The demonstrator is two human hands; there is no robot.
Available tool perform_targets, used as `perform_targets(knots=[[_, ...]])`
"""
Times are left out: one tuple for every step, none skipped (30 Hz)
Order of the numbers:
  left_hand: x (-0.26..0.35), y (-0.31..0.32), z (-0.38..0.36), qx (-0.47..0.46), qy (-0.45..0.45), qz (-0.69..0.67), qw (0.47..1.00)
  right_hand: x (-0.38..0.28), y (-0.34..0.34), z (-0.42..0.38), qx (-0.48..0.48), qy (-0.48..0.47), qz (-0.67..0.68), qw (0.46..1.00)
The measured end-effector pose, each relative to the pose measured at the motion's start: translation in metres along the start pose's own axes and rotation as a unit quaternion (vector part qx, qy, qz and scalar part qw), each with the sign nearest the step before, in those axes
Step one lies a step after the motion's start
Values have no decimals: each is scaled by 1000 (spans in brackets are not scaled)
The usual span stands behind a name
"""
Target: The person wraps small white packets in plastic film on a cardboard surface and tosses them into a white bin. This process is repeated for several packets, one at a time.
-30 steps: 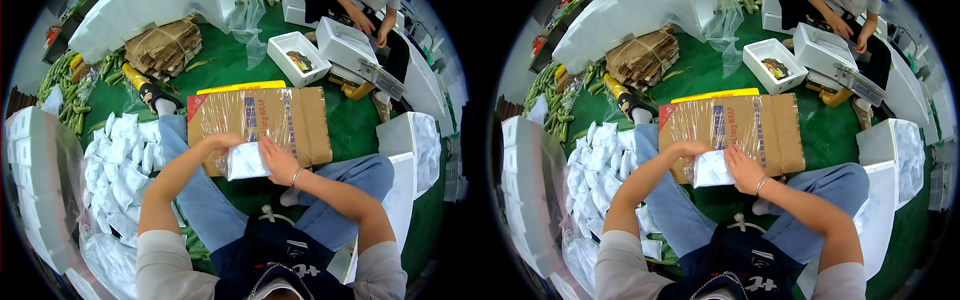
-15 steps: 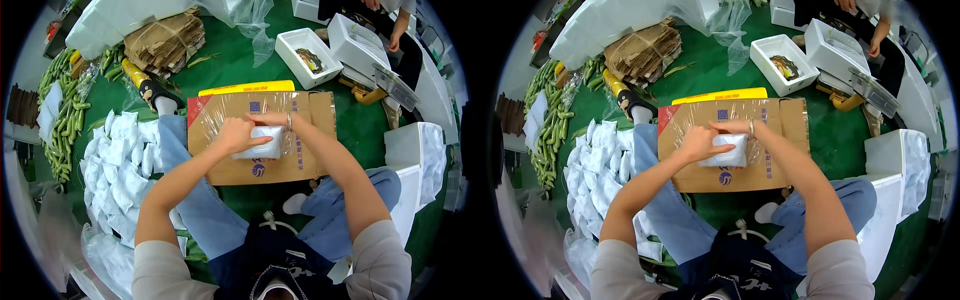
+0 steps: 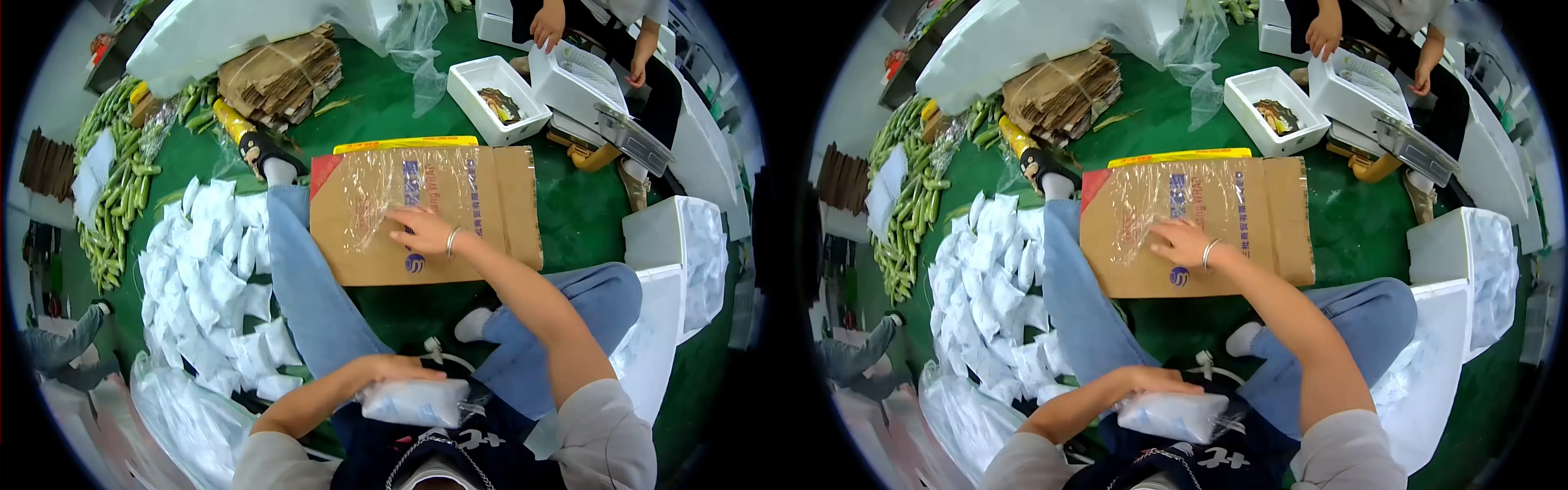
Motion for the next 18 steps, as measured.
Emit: perform_targets(knots=[[2, -7, -3, 54, 58, 6, 997, -36, -11, -12, 38, -119, -187, 974], [-13, -17, 25, 2, 15, -431, 902, -68, -22, -35, 55, -101, 5, 993], [27, -40, -29, 72, -70, -582, 807, -97, -26, -53, 45, -101, 7, 994], [3, -53, -8, -21, 17, -659, 752, -121, -33, -66, 28, -29, 178, 983], [23, -72, -15, -47, 78, -709, 699, -133, -33, -73, 9, 43, 340, 939], [23, -94, -11, 82, 96, -708, 695, -133, -29, -75, 1, 40, 335, 941], [49, -94, -46, 153, 128, -625, 754, -110, -37, -71, 108, 99, 389, 910], [72, -98, -76, 230, 231, -589, 739, -82, -43, -70, 213, 154, 435, 861], [85, -102, -101, 306, 330, -543, 710, -58, -45, -72, 313, 206, 475, 796], [82, -110, -116, 488, 387, -316, 716, -51, -36, -67, 306, 200, 475, 800], [74, -109, -115, 494, 388, -316, 711, -38, -28, -66, 338, 219, 475, 782], [79, -111, -139, 630, 349, -166, 674, -32, -25, -65, 367, 237, 473, 765], [86, -109, -159, 739, 289, -11, 608, -55, -26, -65, 356, 233, 473, 771], [78, -115, -176, 807, 287, -103, 506, -106, -48, -75, 408, 183, 269, 853], [79, -123, -176, 815, 283, -104, 495, -156, -65, -84, 441, 117, 53, 888], [66, -134, -174, 828, 254, -167, 470, -176, -65, -89, 434, 110, 57, 893], [52, -142, -167, 837, 224, -231, 443, -206, -62, -93, 411, 33, -57, 909], [40, -157, -128, 735, 243, -367, 515, -236, -57, -98, 382, -49, -168, 907]])
Point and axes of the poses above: each hand's wrist, its own z-axis towards the middle knuckle, its own y-axis out of the palm, x = y × z, the point moved 8 cm from there along z, towards the middle knuckle, and after that the axes turned 15 degrees about x, right-handed, at the moved point
